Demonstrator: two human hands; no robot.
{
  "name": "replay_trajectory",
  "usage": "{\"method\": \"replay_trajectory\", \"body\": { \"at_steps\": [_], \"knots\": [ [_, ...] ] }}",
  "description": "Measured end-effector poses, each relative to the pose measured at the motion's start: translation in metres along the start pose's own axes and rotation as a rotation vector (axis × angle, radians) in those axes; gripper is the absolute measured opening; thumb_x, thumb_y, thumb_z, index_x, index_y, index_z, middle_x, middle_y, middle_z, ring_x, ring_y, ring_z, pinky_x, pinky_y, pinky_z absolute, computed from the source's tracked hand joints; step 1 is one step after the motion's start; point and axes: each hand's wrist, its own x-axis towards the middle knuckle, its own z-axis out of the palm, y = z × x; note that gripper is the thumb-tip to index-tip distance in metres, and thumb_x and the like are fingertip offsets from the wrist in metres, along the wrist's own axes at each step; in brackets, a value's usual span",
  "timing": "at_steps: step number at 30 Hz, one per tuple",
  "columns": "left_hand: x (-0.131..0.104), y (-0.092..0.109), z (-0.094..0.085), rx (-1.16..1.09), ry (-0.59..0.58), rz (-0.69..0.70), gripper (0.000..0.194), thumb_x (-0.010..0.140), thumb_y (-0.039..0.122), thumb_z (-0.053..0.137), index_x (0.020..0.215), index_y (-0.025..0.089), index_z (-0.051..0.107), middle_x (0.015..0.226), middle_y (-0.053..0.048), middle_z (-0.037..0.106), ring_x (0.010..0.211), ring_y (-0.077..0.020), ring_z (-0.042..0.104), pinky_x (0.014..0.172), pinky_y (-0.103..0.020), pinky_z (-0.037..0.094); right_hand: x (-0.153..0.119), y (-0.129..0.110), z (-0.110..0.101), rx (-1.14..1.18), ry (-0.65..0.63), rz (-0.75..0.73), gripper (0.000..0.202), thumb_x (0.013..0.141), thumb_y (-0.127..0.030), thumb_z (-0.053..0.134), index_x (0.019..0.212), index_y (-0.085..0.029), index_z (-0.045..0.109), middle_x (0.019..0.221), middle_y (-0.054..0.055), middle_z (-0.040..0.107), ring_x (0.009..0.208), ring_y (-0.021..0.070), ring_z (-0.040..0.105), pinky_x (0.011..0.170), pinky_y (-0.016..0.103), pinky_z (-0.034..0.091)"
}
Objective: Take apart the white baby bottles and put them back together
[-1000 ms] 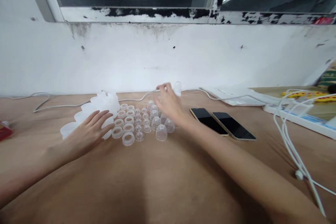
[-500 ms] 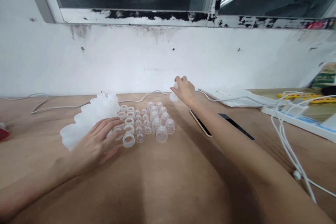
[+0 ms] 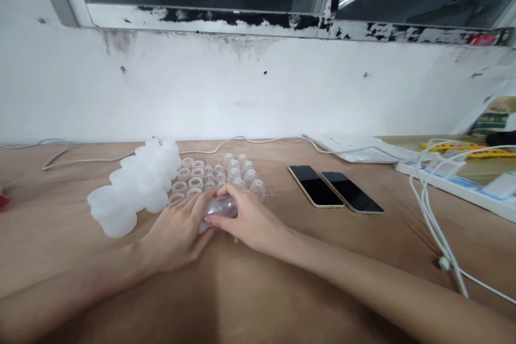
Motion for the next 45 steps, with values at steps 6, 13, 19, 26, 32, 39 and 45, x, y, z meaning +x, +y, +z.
{"method": "replay_trajectory", "body": {
  "at_steps": [6, 13, 19, 26, 32, 39, 45],
  "knots": [
    [0.000, -0.005, 0.009, -0.074, -0.098, -0.010, 0.037, 0.077, 0.030, 0.038, 0.110, 0.013, 0.034, 0.095, -0.010, 0.057, 0.079, -0.0236, 0.057, 0.057, -0.033, 0.047, 0.003, 0.010, 0.007, -0.034, -0.011, -0.033, 0.028, 0.073, -0.039, 0.054, 0.092, -0.020, 0.045, 0.065, -0.002, 0.054, 0.045, 0.0085, 0.049, 0.043, 0.023, 0.041],
    [-0.002, -0.025, 0.008, -0.157, -0.063, -0.132, 0.043, 0.077, 0.044, 0.039, 0.111, 0.017, 0.036, 0.082, -0.006, 0.063, 0.066, -0.0212, 0.060, 0.056, -0.032, 0.046, -0.001, 0.008, -0.015, -0.324, 0.264, -0.387, 0.029, 0.075, -0.032, 0.053, 0.101, -0.021, 0.045, 0.103, 0.005, 0.054, 0.089, 0.0170, 0.052, 0.070, 0.028, 0.043],
    [-0.022, -0.044, 0.006, -0.293, 0.138, -0.210, 0.036, 0.075, 0.043, 0.046, 0.101, 0.018, 0.042, 0.088, -0.005, 0.062, 0.073, -0.0185, 0.060, 0.066, -0.031, 0.047, -0.015, 0.043, -0.060, -0.762, 0.182, 0.025, 0.032, 0.068, -0.044, 0.055, 0.090, -0.021, 0.049, 0.085, 0.006, 0.057, 0.070, 0.0211, 0.054, 0.055, 0.030, 0.040],
    [-0.024, -0.047, 0.011, -0.295, 0.183, -0.206, 0.036, 0.074, 0.042, 0.048, 0.101, 0.018, 0.042, 0.089, -0.005, 0.062, 0.072, -0.0174, 0.060, 0.065, -0.030, 0.048, -0.005, 0.089, -0.048, -0.715, 0.075, 0.130, 0.042, 0.069, -0.042, 0.053, 0.100, -0.016, 0.043, 0.087, 0.009, 0.057, 0.076, 0.0211, 0.056, 0.061, 0.028, 0.040],
    [-0.025, -0.047, 0.011, -0.305, 0.165, -0.168, 0.036, 0.074, 0.041, 0.048, 0.101, 0.017, 0.042, 0.087, -0.004, 0.062, 0.071, -0.0162, 0.059, 0.063, -0.029, 0.047, 0.012, 0.083, -0.039, -0.686, 0.079, 0.176, 0.050, 0.068, -0.043, 0.054, 0.106, -0.012, 0.040, 0.086, 0.011, 0.057, 0.082, 0.0236, 0.054, 0.061, 0.028, 0.040],
    [-0.024, -0.044, 0.007, -0.330, 0.122, -0.215, 0.037, 0.074, 0.041, 0.047, 0.102, 0.018, 0.041, 0.090, -0.005, 0.061, 0.074, -0.0171, 0.059, 0.066, -0.030, 0.047, 0.007, 0.074, -0.051, -0.692, 0.073, 0.124, 0.055, 0.065, -0.047, 0.056, 0.108, -0.015, 0.043, 0.106, 0.013, 0.050, 0.092, 0.0261, 0.052, 0.073, 0.035, 0.041],
    [-0.018, -0.039, 0.010, -0.285, 0.040, -0.222, 0.049, 0.072, 0.045, 0.049, 0.109, 0.018, 0.033, 0.099, -0.008, 0.057, 0.086, -0.0225, 0.057, 0.068, -0.035, 0.047, -0.001, 0.020, -0.036, -0.608, 0.170, -0.124, 0.052, 0.076, -0.050, 0.043, 0.117, -0.019, 0.039, 0.114, 0.011, 0.046, 0.100, 0.0240, 0.047, 0.079, 0.037, 0.040]
  ]
}}
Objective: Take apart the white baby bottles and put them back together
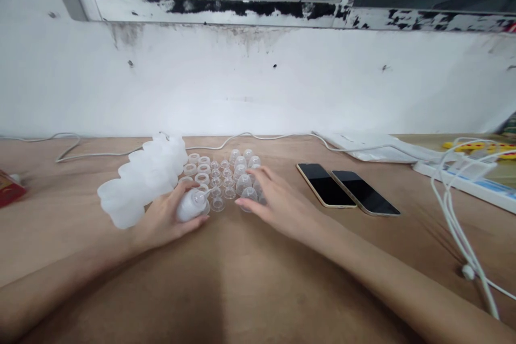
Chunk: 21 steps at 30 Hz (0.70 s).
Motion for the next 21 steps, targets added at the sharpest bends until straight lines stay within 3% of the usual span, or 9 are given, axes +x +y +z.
{"method": "replay_trajectory", "body": {
  "at_steps": [4, 9, 12, 16, 21],
  "knots": [
    [0.007, 0.003, 0.005, 0.074, -0.061, 0.046, 0.053, 0.073, 0.043, 0.046, 0.113, 0.015, 0.027, 0.099, -0.012, 0.056, 0.084, -0.0252, 0.058, 0.064, -0.036, 0.047, 0.011, -0.034, 0.013, 0.162, -0.133, -0.054, 0.046, 0.080, -0.050, 0.035, 0.115, -0.020, 0.041, 0.090, 0.007, 0.059, 0.077, 0.0182, 0.055, 0.066, 0.031, 0.042],
    [0.016, 0.004, 0.006, 0.120, -0.162, 0.022, 0.045, 0.071, 0.035, 0.045, 0.108, 0.014, 0.031, 0.084, -0.009, 0.058, 0.069, -0.0237, 0.060, 0.055, -0.032, 0.045, 0.032, -0.041, 0.033, 0.263, -0.326, 0.006, 0.039, 0.075, -0.055, 0.041, 0.080, -0.017, 0.050, 0.071, 0.003, 0.058, 0.059, 0.0138, 0.052, 0.049, 0.023, 0.035],
    [0.017, 0.003, 0.005, 0.077, -0.159, 0.005, 0.046, 0.070, 0.034, 0.048, 0.108, 0.014, 0.031, 0.084, -0.008, 0.059, 0.075, -0.0242, 0.060, 0.059, -0.033, 0.046, 0.035, -0.039, 0.036, 0.348, -0.302, -0.018, 0.035, 0.074, -0.051, 0.046, 0.079, -0.017, 0.049, 0.071, 0.001, 0.056, 0.060, 0.0123, 0.050, 0.049, 0.022, 0.034],
    [0.016, 0.001, 0.005, 0.014, -0.157, 0.005, 0.058, 0.068, 0.044, 0.052, 0.112, 0.015, 0.028, 0.092, -0.010, 0.058, 0.082, -0.0260, 0.059, 0.064, -0.035, 0.046, 0.032, -0.039, 0.034, 0.407, -0.271, -0.056, 0.033, 0.071, -0.044, 0.053, 0.091, -0.018, 0.049, 0.075, 0.001, 0.056, 0.061, 0.0119, 0.050, 0.052, 0.023, 0.036],
    [0.015, 0.001, 0.003, -0.052, -0.141, 0.011, 0.067, 0.063, 0.051, 0.057, 0.113, 0.016, 0.028, 0.093, -0.009, 0.058, 0.083, -0.0262, 0.058, 0.065, -0.037, 0.046, 0.030, -0.043, 0.033, 0.412, -0.238, -0.190, 0.028, 0.075, -0.036, 0.051, 0.097, -0.019, 0.047, 0.084, 0.002, 0.057, 0.068, 0.0131, 0.052, 0.061, 0.026, 0.040]
  ]
}}
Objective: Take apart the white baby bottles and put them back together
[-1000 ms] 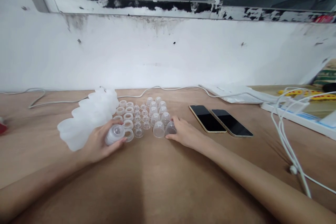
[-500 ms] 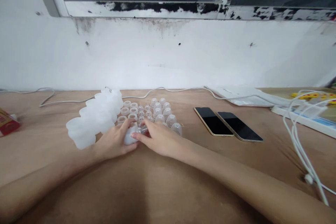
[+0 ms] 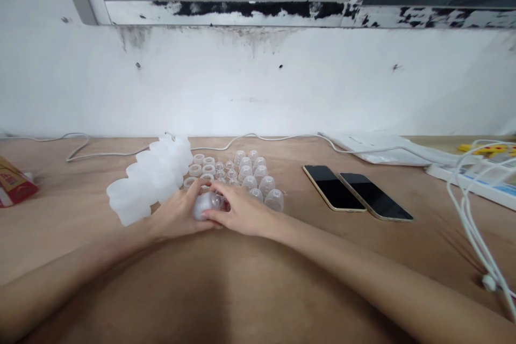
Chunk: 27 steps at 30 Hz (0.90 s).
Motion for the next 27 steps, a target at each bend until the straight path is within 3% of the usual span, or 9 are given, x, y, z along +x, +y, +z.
{"method": "replay_trajectory", "body": {
  "at_steps": [6, 12, 14, 17, 20, 23, 27],
  "knots": [
    [-0.002, -0.003, -0.004, -0.046, -0.036, 0.032, 0.071, 0.061, 0.050, 0.059, 0.116, 0.018, 0.027, 0.100, -0.010, 0.056, 0.082, -0.0252, 0.058, 0.065, -0.037, 0.047, -0.003, 0.005, 0.002, -0.178, 0.030, -0.207, 0.031, 0.078, -0.035, 0.049, 0.102, -0.016, 0.045, 0.094, 0.007, 0.052, 0.079, 0.0154, 0.051, 0.067, 0.029, 0.042],
    [-0.001, -0.009, -0.007, -0.143, -0.055, 0.103, 0.070, 0.054, 0.052, 0.064, 0.108, 0.019, 0.034, 0.102, -0.008, 0.053, 0.086, -0.0232, 0.056, 0.072, -0.036, 0.046, -0.003, 0.009, -0.013, -0.548, -0.082, -0.548, 0.029, 0.080, -0.014, 0.040, 0.108, -0.021, 0.044, 0.116, 0.010, 0.042, 0.095, 0.0189, 0.047, 0.071, 0.031, 0.042],
    [-0.002, -0.008, -0.006, -0.153, -0.033, 0.071, 0.064, 0.057, 0.052, 0.062, 0.104, 0.018, 0.035, 0.097, -0.007, 0.054, 0.084, -0.0227, 0.057, 0.070, -0.036, 0.046, -0.003, 0.006, -0.015, -0.472, -0.061, -0.500, 0.030, 0.080, -0.023, 0.045, 0.110, -0.020, 0.042, 0.116, 0.010, 0.042, 0.096, 0.0188, 0.047, 0.074, 0.031, 0.041],
    [-0.003, -0.006, -0.004, -0.142, 0.006, 0.040, 0.065, 0.059, 0.052, 0.061, 0.108, 0.019, 0.033, 0.102, -0.009, 0.053, 0.087, -0.0237, 0.056, 0.071, -0.037, 0.045, -0.003, 0.003, -0.012, -0.316, 0.002, -0.239, 0.030, 0.083, -0.038, 0.039, 0.104, -0.018, 0.041, 0.096, 0.007, 0.054, 0.079, 0.0167, 0.053, 0.066, 0.030, 0.042],
    [-0.003, -0.004, -0.002, -0.124, 0.005, 0.016, 0.074, 0.057, 0.053, 0.062, 0.115, 0.020, 0.029, 0.107, -0.010, 0.051, 0.090, -0.0258, 0.055, 0.073, -0.039, 0.044, -0.004, 0.001, -0.008, -0.261, 0.019, -0.052, 0.026, 0.088, -0.036, 0.026, 0.091, -0.018, 0.045, 0.072, 0.003, 0.056, 0.062, 0.0144, 0.052, 0.058, 0.027, 0.039],
    [-0.003, -0.003, -0.002, -0.117, -0.007, 0.008, 0.073, 0.059, 0.052, 0.060, 0.116, 0.020, 0.028, 0.107, -0.010, 0.052, 0.091, -0.0263, 0.055, 0.074, -0.040, 0.044, -0.007, -0.001, -0.010, -0.226, 0.032, -0.078, 0.018, 0.086, -0.032, 0.033, 0.091, -0.020, 0.045, 0.077, 0.002, 0.057, 0.067, 0.0145, 0.053, 0.060, 0.027, 0.040],
    [-0.005, -0.003, -0.005, -0.116, 0.008, 0.028, 0.067, 0.062, 0.052, 0.059, 0.114, 0.020, 0.030, 0.108, -0.009, 0.051, 0.091, -0.0255, 0.055, 0.073, -0.039, 0.045, -0.011, -0.005, -0.019, -0.347, 0.036, -0.305, 0.013, 0.085, -0.021, 0.037, 0.092, -0.018, 0.047, 0.090, 0.004, 0.055, 0.078, 0.0136, 0.052, 0.065, 0.026, 0.041]
  ]
}}
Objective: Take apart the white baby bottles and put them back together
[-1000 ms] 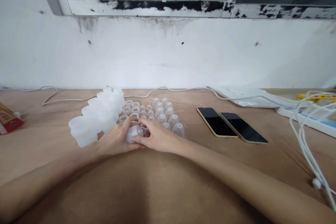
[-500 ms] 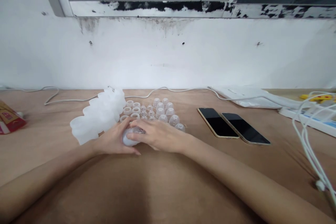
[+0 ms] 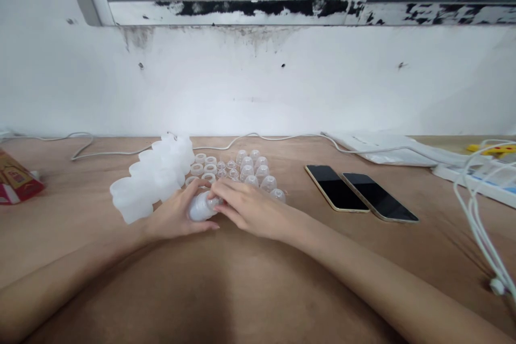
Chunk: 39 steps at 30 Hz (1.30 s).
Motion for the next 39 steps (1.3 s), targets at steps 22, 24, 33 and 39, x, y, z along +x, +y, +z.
{"method": "replay_trajectory", "body": {
  "at_steps": [22, 24, 33, 39],
  "knots": [
    [-0.023, 0.015, -0.026, -0.310, -0.443, -0.105, 0.038, 0.066, 0.043, 0.059, 0.091, 0.018, 0.046, 0.085, 0.000, 0.052, 0.079, -0.0153, 0.051, 0.066, -0.025, 0.041, -0.019, 0.017, 0.002, -0.607, 0.344, -0.772, 0.006, 0.077, -0.016, 0.050, 0.081, -0.017, 0.054, 0.095, 0.004, 0.057, 0.081, 0.0132, 0.053, 0.056, 0.022, 0.041],
    [-0.029, 0.012, -0.029, -0.237, -0.324, -0.082, 0.034, 0.070, 0.042, 0.056, 0.093, 0.019, 0.045, 0.086, 0.000, 0.053, 0.079, -0.0150, 0.051, 0.069, -0.027, 0.042, -0.023, 0.018, 0.001, -0.632, 0.233, -0.596, 0.013, 0.080, -0.013, 0.043, 0.089, -0.018, 0.052, 0.097, 0.005, 0.056, 0.081, 0.0127, 0.052, 0.054, 0.021, 0.038],
    [-0.050, -0.011, -0.042, 0.567, 0.151, 0.161, 0.031, 0.077, 0.035, 0.048, 0.102, 0.017, 0.044, 0.100, -0.008, 0.050, 0.090, -0.0208, 0.048, 0.076, -0.034, 0.038, -0.034, 0.017, 0.017, -0.465, -0.137, -0.161, 0.016, 0.081, -0.023, 0.037, 0.088, -0.015, 0.050, 0.074, 0.002, 0.054, 0.064, 0.0117, 0.049, 0.050, 0.024, 0.028],
    [-0.048, -0.022, -0.056, 0.841, 0.259, 0.183, 0.032, 0.078, 0.035, 0.047, 0.103, 0.016, 0.044, 0.097, -0.009, 0.053, 0.087, -0.0219, 0.050, 0.072, -0.033, 0.037, -0.029, 0.013, 0.029, -0.440, -0.178, -0.022, 0.022, 0.084, -0.027, 0.034, 0.094, -0.016, 0.050, 0.081, 0.003, 0.056, 0.053, 0.0102, 0.049, 0.046, 0.024, 0.024]
  ]
}}
